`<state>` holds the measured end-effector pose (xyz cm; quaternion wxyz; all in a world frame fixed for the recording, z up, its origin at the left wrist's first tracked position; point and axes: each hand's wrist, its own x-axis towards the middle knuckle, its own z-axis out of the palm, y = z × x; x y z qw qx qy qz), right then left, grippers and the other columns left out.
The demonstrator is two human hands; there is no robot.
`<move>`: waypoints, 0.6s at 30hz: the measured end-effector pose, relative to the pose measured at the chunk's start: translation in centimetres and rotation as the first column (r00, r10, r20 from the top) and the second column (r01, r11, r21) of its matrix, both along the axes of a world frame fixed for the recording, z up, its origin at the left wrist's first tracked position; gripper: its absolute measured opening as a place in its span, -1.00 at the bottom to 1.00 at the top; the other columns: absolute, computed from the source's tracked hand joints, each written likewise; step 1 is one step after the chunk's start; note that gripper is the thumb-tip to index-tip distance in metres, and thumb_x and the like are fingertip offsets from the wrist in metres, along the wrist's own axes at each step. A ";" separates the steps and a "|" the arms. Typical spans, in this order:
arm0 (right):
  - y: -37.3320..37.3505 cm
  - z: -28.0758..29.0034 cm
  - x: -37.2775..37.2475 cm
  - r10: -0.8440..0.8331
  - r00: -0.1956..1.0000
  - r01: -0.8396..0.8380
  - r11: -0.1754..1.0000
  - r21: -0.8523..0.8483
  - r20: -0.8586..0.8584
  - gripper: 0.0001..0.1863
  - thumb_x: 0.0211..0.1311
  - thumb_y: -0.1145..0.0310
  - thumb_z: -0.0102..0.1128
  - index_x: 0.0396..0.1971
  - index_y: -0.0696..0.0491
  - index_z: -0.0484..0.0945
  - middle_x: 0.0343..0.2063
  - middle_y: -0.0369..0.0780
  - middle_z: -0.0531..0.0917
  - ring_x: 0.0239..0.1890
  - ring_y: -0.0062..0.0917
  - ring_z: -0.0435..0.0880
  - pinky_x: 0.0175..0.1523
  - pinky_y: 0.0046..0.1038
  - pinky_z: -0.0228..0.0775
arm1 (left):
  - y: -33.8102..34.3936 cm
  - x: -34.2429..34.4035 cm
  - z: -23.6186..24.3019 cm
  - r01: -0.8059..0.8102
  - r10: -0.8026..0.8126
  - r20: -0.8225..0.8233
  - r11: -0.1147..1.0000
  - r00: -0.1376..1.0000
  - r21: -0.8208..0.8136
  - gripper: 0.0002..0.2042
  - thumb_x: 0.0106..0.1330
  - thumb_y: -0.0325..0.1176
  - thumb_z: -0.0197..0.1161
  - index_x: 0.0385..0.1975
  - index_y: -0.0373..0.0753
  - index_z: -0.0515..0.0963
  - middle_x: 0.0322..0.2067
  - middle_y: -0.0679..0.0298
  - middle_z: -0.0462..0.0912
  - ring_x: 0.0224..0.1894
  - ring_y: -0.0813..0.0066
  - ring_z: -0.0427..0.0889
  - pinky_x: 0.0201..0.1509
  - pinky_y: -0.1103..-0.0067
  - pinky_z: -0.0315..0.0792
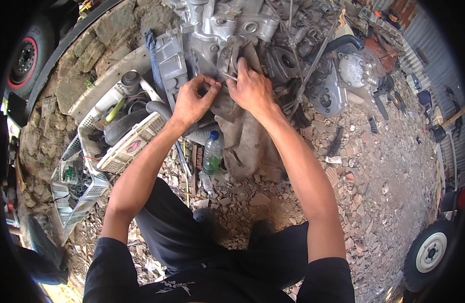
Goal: The person unscrews components from an engine block using a wrench and a screwdriver, pours liquid from a plastic bottle onto parts of the engine, and wipes the metal surface with a cloth.
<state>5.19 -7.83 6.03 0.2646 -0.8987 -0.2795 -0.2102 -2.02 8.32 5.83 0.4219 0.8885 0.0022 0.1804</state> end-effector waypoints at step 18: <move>-1.9 2.7 -1.3 -0.036 0.989 0.005 0.977 -0.212 -0.142 -0.60 0.18 0.15 0.26 -0.16 0.18 0.53 -0.45 0.00 0.73 -0.34 -0.07 0.76 -0.20 -0.13 0.65 | -1.0 -1.7 0.6 0.265 -0.260 -0.155 0.964 0.953 0.012 -0.70 0.27 -0.18 0.35 -0.21 -0.31 0.61 -0.56 0.31 0.59 -0.50 0.64 0.46 -0.38 0.54 0.39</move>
